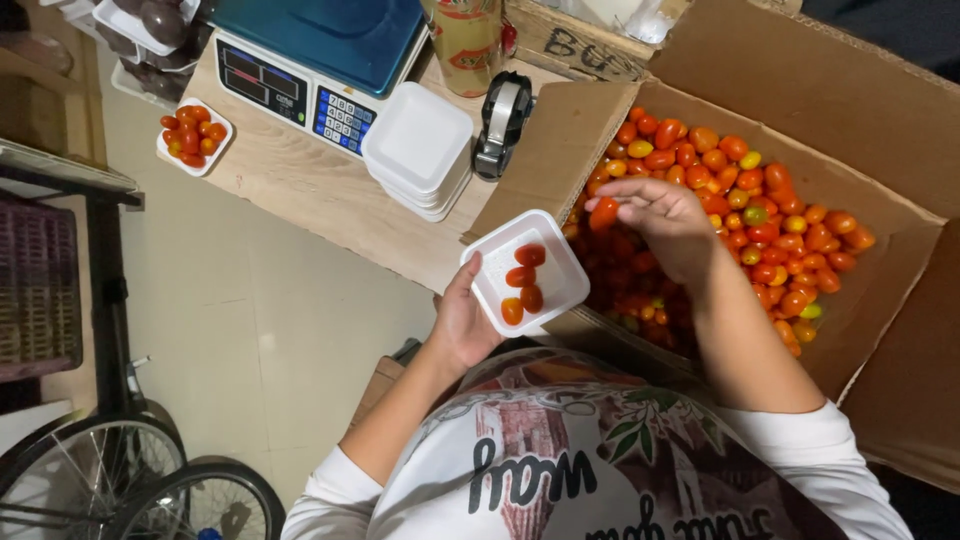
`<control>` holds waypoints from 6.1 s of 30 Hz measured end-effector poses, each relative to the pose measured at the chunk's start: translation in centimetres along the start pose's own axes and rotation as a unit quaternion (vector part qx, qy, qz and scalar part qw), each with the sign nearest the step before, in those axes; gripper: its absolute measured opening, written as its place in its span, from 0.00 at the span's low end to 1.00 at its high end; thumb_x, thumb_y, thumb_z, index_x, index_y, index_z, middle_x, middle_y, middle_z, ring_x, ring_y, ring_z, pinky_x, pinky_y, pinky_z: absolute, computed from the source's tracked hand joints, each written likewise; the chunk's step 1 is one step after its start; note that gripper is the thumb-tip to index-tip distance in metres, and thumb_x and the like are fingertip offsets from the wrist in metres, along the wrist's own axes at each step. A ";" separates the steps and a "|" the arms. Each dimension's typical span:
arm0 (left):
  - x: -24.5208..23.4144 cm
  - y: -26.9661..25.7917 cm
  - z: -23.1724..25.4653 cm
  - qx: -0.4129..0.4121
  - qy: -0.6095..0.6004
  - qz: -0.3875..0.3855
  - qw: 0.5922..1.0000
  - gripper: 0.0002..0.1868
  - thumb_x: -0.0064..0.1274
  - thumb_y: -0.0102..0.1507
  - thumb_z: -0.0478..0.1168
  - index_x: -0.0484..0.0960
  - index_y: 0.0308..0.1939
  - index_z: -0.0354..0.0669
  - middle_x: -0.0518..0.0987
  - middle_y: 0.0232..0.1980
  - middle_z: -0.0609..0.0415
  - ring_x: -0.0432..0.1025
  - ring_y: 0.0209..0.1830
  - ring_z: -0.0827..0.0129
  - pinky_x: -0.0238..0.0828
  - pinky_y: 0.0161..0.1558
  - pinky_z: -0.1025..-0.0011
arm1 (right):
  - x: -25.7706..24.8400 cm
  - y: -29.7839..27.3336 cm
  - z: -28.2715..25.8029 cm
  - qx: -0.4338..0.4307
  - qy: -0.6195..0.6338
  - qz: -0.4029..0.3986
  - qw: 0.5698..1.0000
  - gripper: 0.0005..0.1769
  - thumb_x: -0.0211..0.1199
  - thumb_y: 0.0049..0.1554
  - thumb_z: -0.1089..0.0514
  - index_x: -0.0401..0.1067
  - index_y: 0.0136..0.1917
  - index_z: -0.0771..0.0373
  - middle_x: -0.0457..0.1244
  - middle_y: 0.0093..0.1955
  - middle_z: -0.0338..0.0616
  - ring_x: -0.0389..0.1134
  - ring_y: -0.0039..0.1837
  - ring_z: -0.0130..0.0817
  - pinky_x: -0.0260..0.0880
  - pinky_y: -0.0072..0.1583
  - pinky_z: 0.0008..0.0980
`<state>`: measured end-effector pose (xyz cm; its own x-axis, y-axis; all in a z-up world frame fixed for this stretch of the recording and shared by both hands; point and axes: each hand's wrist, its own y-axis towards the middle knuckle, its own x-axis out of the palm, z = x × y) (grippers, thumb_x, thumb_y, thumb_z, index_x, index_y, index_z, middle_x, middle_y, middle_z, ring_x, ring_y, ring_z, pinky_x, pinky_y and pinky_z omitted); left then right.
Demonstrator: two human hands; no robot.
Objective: Sorting and packaging cherry tomatoes by picking them from a bulk box and placing them into small plastic trays.
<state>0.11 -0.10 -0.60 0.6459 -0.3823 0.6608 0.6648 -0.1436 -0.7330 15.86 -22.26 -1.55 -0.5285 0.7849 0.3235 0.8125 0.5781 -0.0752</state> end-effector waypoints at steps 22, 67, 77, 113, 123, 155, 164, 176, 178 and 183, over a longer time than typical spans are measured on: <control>-0.3 -0.2 1.1 0.041 -0.007 0.046 0.998 0.36 0.45 0.63 0.63 0.74 0.65 0.41 0.77 0.61 0.44 0.73 0.59 0.49 0.69 0.60 0.45 | -12.8 2.3 6.6 0.009 -0.736 0.202 0.646 0.31 0.70 0.50 0.56 0.76 0.66 0.35 0.62 0.59 0.38 0.59 0.62 0.48 0.63 0.56 0.49; 0.5 -0.7 -1.0 -0.039 0.016 0.024 0.999 0.34 0.48 0.64 0.63 0.77 0.63 0.41 0.79 0.60 0.45 0.74 0.59 0.51 0.71 0.59 0.46 | -3.9 1.0 2.6 -0.280 -0.447 -0.005 0.850 0.08 0.58 0.64 0.59 0.78 0.49 0.56 0.72 0.54 0.42 0.70 0.57 0.49 0.65 0.60 0.45; -0.1 -0.3 -0.8 -0.021 0.008 0.021 1.000 0.34 0.49 0.63 0.63 0.78 0.62 0.41 0.80 0.58 0.45 0.75 0.56 0.51 0.72 0.57 0.45 | -15.8 2.5 7.4 0.002 -0.778 0.170 0.604 0.21 0.67 0.61 0.44 0.73 0.67 0.44 0.65 0.60 0.44 0.66 0.65 0.49 0.59 0.65 0.58; 1.7 0.3 -1.4 -0.041 0.033 0.005 0.999 0.31 0.50 0.64 0.62 0.80 0.56 0.39 0.82 0.52 0.44 0.77 0.51 0.52 0.76 0.53 0.46 | 5.6 -0.4 3.4 -0.292 -0.618 -0.018 0.730 0.10 0.56 0.63 0.42 0.74 0.50 0.43 0.67 0.46 0.27 0.65 0.54 0.34 0.54 0.59 0.50; 2.2 -1.7 -1.4 -0.028 0.034 0.025 0.999 0.35 0.46 0.65 0.64 0.78 0.62 0.39 0.80 0.57 0.44 0.75 0.55 0.51 0.72 0.57 0.46 | -9.7 5.7 5.0 -0.037 -0.774 0.225 0.591 0.17 0.65 0.57 0.43 0.76 0.58 0.47 0.65 0.52 0.39 0.61 0.60 0.44 0.59 0.57 0.54; 3.7 -1.8 -2.0 -0.058 0.052 0.001 0.997 0.35 0.47 0.64 0.65 0.78 0.61 0.40 0.80 0.56 0.44 0.75 0.55 0.52 0.73 0.57 0.46 | 1.9 -2.9 3.2 -0.292 -0.518 -0.014 0.804 0.18 0.60 0.62 0.54 0.76 0.65 0.51 0.66 0.58 0.44 0.67 0.60 0.48 0.63 0.64 0.47; 3.2 -1.9 -1.2 -0.028 0.026 0.024 0.999 0.35 0.45 0.64 0.64 0.77 0.63 0.41 0.79 0.58 0.45 0.74 0.56 0.51 0.71 0.58 0.46 | -2.1 -0.4 5.8 -0.198 -0.416 0.080 0.884 0.19 0.61 0.63 0.46 0.77 0.64 0.50 0.66 0.62 0.47 0.65 0.66 0.50 0.61 0.67 0.47; 0.6 -1.2 -0.8 -0.023 0.035 -0.050 0.998 0.43 0.41 0.59 0.65 0.68 0.71 0.43 0.71 0.70 0.40 0.65 0.67 0.46 0.59 0.67 0.48 | -13.9 3.3 6.2 -0.060 -0.745 0.274 0.606 0.13 0.64 0.57 0.47 0.75 0.56 0.46 0.68 0.51 0.43 0.65 0.56 0.51 0.60 0.52 0.52; 1.5 -1.2 -0.7 -0.018 0.026 -0.051 0.998 0.42 0.40 0.59 0.64 0.68 0.71 0.42 0.70 0.70 0.40 0.65 0.67 0.45 0.58 0.67 0.47 | -12.7 3.4 5.5 -0.064 -0.678 0.267 0.682 0.16 0.65 0.56 0.51 0.74 0.59 0.48 0.70 0.56 0.41 0.66 0.60 0.52 0.59 0.57 0.55; 2.4 -1.1 -1.1 -0.006 0.035 0.008 0.999 0.36 0.47 0.63 0.64 0.77 0.64 0.40 0.80 0.59 0.43 0.74 0.57 0.49 0.70 0.59 0.44 | -6.8 0.9 2.7 -0.012 -0.141 0.080 0.987 0.25 0.66 0.56 0.67 0.71 0.67 0.58 0.68 0.46 0.37 0.66 0.51 0.24 0.69 0.59 0.29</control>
<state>0.54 -1.91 1.61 0.6280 -0.4473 0.6368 0.6503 -0.1479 -0.7452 19.51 -26.48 -6.39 -0.4379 0.8984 0.0331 0.8949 0.4391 -0.0797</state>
